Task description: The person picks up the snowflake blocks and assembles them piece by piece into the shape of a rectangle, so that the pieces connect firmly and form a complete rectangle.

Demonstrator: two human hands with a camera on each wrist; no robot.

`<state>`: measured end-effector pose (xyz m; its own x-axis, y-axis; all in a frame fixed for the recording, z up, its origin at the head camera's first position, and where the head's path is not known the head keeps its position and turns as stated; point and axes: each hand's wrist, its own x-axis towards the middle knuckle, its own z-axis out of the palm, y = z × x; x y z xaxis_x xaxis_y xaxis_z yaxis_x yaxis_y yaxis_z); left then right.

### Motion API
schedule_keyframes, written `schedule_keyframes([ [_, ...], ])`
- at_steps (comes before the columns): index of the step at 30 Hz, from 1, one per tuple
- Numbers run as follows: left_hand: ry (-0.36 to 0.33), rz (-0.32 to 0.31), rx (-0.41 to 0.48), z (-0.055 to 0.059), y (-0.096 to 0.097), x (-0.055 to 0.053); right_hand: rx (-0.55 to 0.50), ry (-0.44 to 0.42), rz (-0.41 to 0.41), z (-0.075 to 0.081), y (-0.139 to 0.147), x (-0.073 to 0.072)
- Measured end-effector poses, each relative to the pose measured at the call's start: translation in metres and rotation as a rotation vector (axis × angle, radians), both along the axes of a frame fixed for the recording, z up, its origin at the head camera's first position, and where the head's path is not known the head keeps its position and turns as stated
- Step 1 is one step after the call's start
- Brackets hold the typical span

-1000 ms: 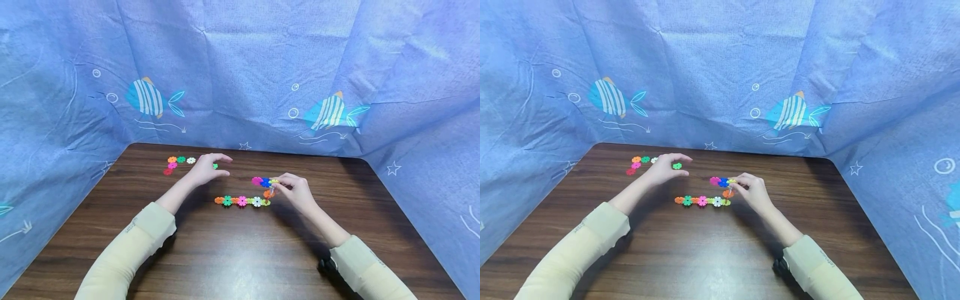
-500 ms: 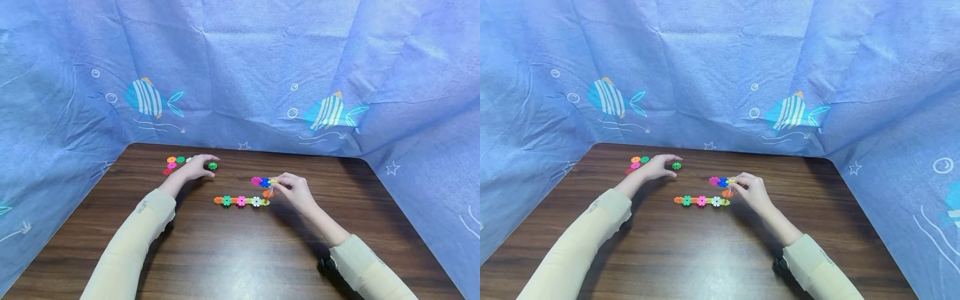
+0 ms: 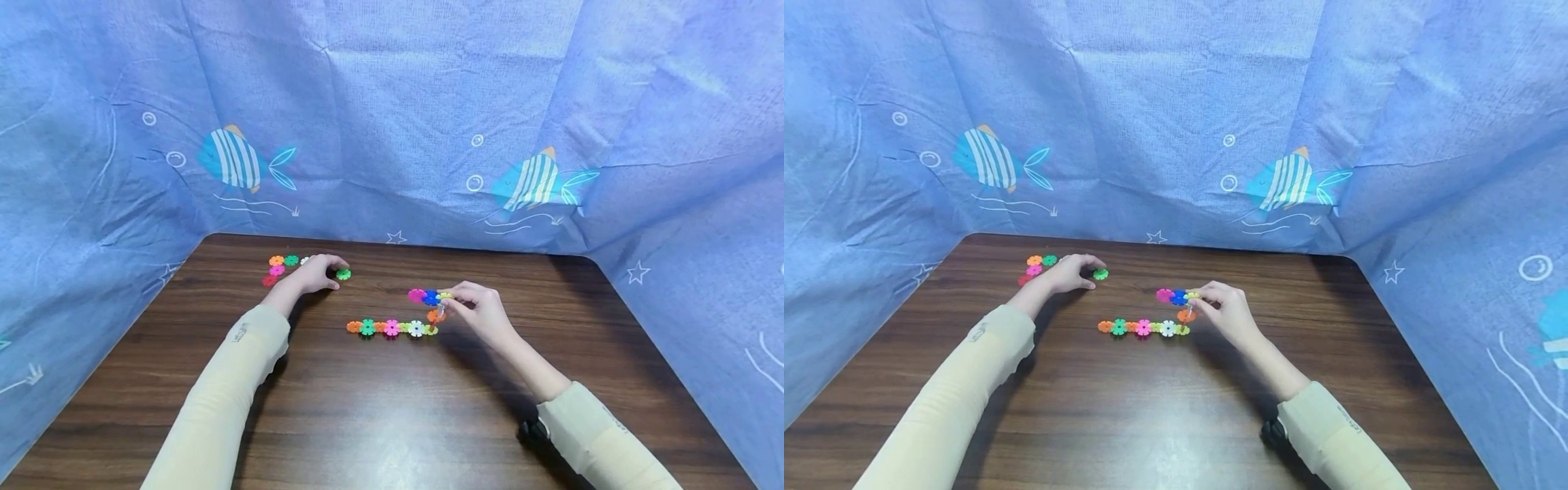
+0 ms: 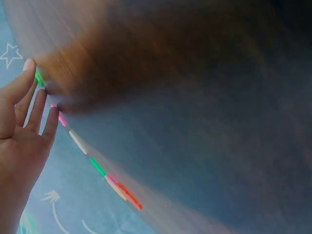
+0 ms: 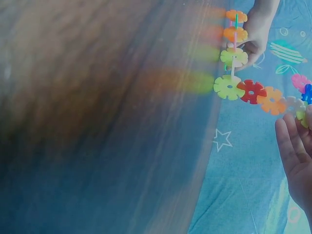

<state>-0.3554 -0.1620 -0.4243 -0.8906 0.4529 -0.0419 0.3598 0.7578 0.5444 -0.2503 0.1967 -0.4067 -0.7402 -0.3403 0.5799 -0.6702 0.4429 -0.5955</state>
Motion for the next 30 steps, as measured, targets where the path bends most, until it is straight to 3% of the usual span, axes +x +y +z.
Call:
schedule_keyframes([
  [3, -0.004, -0.009, 0.031, 0.000, -0.001, 0.001, -0.005, 0.003, -0.007, 0.003, -0.003, 0.003],
  [10, -0.038, -0.014, 0.040, -0.001, -0.001, 0.006, 0.009, 0.019, 0.008, 0.029, -0.015, 0.023],
  [18, -0.070, -0.017, 0.036, -0.002, 0.001, 0.009, 0.008, 0.014, 0.005, 0.031, -0.016, 0.026],
  [30, -0.004, 0.008, 0.074, 0.001, 0.000, 0.011, -0.002, 0.006, 0.016, 0.031, -0.015, 0.025],
])
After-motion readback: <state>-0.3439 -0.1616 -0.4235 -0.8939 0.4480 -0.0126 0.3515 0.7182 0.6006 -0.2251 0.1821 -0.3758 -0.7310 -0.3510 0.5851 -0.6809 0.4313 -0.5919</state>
